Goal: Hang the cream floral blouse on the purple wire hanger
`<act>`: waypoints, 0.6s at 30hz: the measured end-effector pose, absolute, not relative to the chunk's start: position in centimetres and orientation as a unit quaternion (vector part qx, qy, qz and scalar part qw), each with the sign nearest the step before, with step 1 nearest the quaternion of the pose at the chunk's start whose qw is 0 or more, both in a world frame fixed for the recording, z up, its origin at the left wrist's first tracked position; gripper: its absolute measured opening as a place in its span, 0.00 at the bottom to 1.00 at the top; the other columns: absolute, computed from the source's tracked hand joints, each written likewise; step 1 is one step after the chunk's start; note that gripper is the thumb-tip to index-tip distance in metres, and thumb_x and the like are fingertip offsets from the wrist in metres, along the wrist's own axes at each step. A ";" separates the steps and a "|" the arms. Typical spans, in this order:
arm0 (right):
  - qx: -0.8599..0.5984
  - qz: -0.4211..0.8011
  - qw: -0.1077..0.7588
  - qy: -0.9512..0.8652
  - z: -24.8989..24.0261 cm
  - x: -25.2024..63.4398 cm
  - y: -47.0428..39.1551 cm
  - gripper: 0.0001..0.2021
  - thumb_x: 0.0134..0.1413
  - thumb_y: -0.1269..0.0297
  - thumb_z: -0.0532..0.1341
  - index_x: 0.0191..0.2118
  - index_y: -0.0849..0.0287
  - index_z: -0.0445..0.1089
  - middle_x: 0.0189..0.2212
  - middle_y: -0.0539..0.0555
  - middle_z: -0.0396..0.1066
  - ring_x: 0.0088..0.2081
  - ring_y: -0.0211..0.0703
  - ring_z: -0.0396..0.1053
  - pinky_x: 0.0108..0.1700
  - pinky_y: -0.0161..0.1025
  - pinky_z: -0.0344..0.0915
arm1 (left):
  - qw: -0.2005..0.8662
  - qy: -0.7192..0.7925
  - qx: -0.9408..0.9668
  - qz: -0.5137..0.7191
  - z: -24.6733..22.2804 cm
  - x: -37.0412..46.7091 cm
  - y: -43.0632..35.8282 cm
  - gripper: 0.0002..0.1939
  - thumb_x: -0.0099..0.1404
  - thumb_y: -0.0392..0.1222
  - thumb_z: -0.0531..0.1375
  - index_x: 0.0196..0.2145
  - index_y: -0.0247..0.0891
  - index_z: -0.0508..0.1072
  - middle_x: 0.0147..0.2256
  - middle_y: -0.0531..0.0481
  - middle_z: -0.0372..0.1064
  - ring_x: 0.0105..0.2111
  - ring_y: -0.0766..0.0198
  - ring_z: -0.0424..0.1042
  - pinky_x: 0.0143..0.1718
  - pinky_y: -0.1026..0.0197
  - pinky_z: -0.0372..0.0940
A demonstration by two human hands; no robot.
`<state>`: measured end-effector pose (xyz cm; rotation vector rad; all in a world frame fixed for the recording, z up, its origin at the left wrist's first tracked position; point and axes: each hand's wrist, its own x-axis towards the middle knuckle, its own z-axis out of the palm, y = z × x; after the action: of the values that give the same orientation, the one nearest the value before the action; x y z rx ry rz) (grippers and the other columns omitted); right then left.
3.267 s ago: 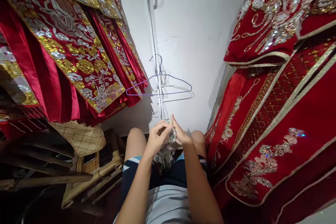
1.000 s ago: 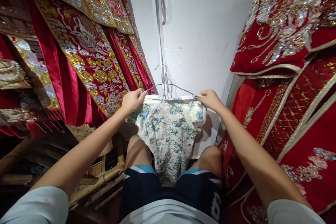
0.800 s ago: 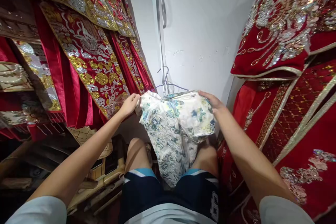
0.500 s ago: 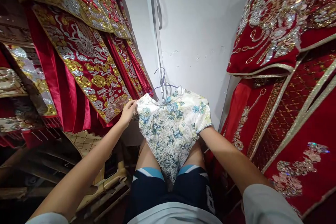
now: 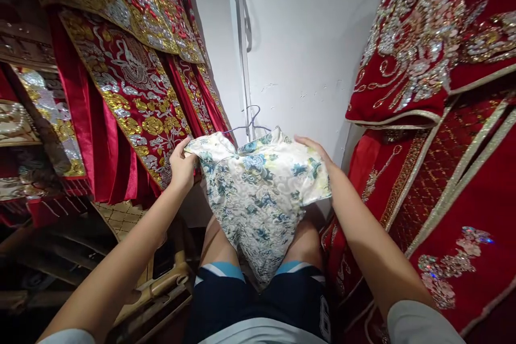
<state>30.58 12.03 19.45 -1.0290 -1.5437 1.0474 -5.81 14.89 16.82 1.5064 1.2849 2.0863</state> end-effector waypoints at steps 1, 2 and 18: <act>-0.416 0.483 0.455 -0.622 19.9 29.9 11.9 0.19 0.56 0.50 0.55 0.30 0.61 0.73 0.27 0.63 0.76 0.33 0.56 0.76 0.39 0.49 0.71 | 0.118 0.444 0.537 0.707 17.3 -6.1 15.0 0.33 0.56 0.33 0.59 0.60 0.34 0.67 0.61 0.38 0.65 0.59 0.53 0.68 0.61 0.55 0.64; -0.404 0.527 0.441 -0.603 20.3 29.1 11.8 0.14 0.50 0.55 0.58 0.30 0.61 0.72 0.27 0.62 0.76 0.32 0.56 0.76 0.40 0.50 0.72 | 0.108 0.447 0.555 0.693 17.7 -6.3 15.2 0.33 0.56 0.33 0.60 0.61 0.34 0.66 0.61 0.38 0.65 0.59 0.53 0.68 0.62 0.54 0.63; -0.193 0.621 0.435 -0.623 18.0 23.0 3.7 0.27 0.34 0.69 0.65 0.47 0.54 0.66 0.32 0.49 0.74 0.30 0.44 0.70 0.35 0.39 0.66 | -0.127 0.399 0.791 0.446 13.8 -1.5 13.1 0.53 0.59 0.56 0.65 0.72 0.44 0.40 0.70 0.33 0.42 0.70 0.40 0.45 0.68 0.35 0.40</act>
<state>22.96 3.69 17.96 -0.4811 -1.5505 1.5472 -1.47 13.09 13.80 2.7091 1.3678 1.5258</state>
